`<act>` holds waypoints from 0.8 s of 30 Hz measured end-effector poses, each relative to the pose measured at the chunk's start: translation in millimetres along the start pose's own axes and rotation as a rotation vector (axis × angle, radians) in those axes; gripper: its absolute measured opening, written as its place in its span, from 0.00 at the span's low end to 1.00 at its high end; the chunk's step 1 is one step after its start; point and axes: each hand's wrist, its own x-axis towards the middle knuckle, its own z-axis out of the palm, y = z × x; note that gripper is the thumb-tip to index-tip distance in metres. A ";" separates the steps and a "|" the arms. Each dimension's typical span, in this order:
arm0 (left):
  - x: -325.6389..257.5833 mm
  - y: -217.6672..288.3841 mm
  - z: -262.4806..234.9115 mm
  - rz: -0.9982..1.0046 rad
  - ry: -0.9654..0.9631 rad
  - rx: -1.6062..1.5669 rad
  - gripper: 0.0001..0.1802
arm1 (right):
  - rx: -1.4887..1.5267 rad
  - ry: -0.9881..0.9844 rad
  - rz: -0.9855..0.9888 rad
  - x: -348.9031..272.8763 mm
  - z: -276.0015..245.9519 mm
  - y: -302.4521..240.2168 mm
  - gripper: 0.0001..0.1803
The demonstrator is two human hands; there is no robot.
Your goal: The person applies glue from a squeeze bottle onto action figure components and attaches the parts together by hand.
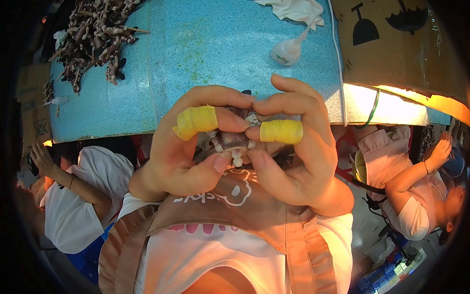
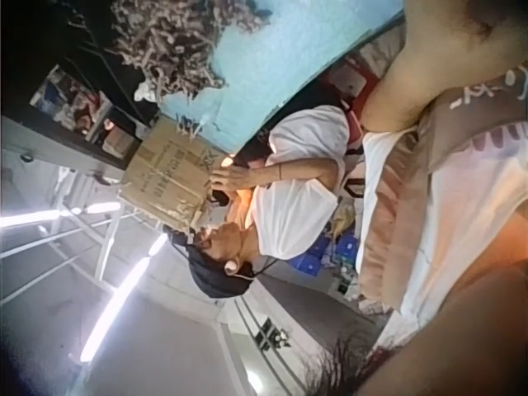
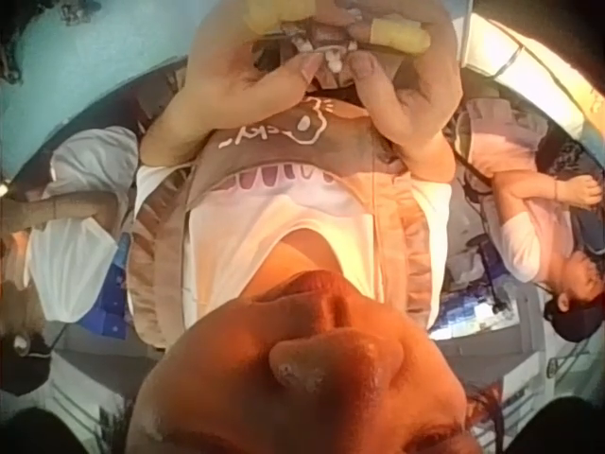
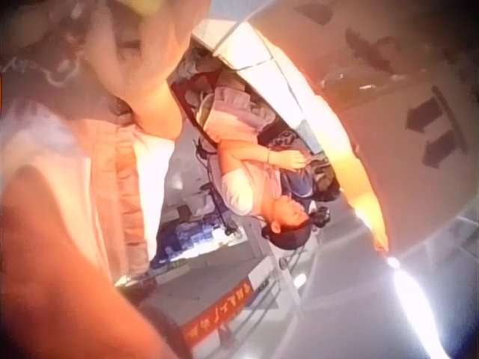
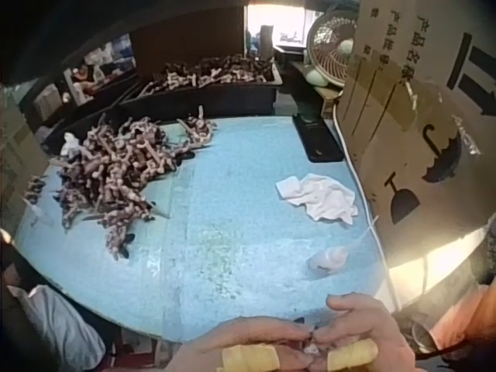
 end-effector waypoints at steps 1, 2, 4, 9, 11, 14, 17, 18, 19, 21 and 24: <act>0.4 -0.9 0.5 0.000 -0.002 -0.001 0.17 | -0.001 0.001 0.001 1.0 0.2 -0.5 0.15; 0.3 -2.3 1.3 0.038 0.018 0.083 0.17 | -0.017 0.018 0.000 2.3 1.0 -1.4 0.15; 0.9 -4.4 1.2 0.074 0.038 0.168 0.16 | -0.030 0.035 -0.001 4.4 1.2 -1.4 0.15; 3.1 -5.8 2.9 0.160 0.058 0.358 0.18 | -0.125 0.008 0.033 3.7 0.6 -1.7 0.15; 3.3 -9.2 2.6 0.181 0.057 0.389 0.18 | -0.137 0.005 0.045 3.4 1.2 -2.3 0.15; 2.8 -12.4 3.4 0.128 0.072 0.301 0.18 | -0.127 0.021 0.051 0.8 1.4 4.4 0.15; 2.7 5.1 7.0 -0.302 0.133 -0.177 0.17 | -0.118 0.059 -0.029 -1.5 4.5 7.1 0.17; 2.9 11.7 8.7 -0.647 0.171 -0.547 0.18 | -0.144 0.080 -0.101 -1.3 5.7 6.4 0.19; 2.5 12.2 9.7 -0.648 0.172 -0.546 0.18 | -0.250 0.026 -0.142 3.0 6.0 4.0 0.27; 1.9 11.0 11.2 -0.550 0.198 -0.693 0.25 | -0.297 0.010 -0.050 5.7 6.9 2.0 0.31; 2.4 13.8 5.5 -0.545 0.142 -0.764 0.31 | -0.270 -0.076 0.089 4.0 0.1 4.3 0.38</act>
